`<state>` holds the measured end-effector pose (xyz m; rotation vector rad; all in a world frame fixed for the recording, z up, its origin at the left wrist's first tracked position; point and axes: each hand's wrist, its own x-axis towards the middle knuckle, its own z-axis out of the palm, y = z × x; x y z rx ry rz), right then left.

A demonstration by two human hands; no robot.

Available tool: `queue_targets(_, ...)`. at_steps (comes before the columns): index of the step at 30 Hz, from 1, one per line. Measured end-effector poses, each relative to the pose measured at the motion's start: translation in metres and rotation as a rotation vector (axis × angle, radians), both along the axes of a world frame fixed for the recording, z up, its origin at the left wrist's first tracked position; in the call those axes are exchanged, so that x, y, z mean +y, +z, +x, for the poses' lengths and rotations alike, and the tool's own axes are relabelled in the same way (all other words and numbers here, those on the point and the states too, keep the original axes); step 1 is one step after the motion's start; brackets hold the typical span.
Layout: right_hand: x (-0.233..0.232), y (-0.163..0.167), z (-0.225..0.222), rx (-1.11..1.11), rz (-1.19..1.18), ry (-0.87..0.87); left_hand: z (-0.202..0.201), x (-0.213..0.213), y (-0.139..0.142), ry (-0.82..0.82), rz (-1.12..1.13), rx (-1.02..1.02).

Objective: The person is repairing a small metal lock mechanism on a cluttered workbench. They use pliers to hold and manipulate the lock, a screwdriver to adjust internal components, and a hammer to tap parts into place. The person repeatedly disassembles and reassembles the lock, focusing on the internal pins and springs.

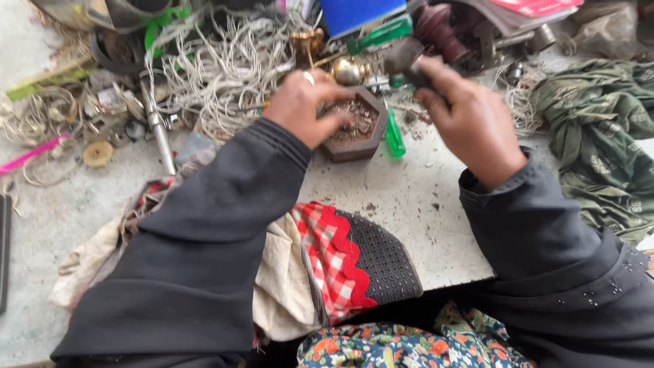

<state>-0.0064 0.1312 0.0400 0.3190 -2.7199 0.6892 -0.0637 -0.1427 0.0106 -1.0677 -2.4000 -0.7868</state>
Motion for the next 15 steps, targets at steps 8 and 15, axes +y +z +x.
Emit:
queue_targets(8, -0.007, -0.029, -0.008, 0.152, 0.105, 0.125, 0.006, 0.002, 0.0, 0.005, 0.022, -0.249)
queue_targets(15, -0.008, -0.023, -0.013, 0.346, 0.127, 0.184, 0.011, 0.009, 0.002, -0.175, 0.504, -0.718)
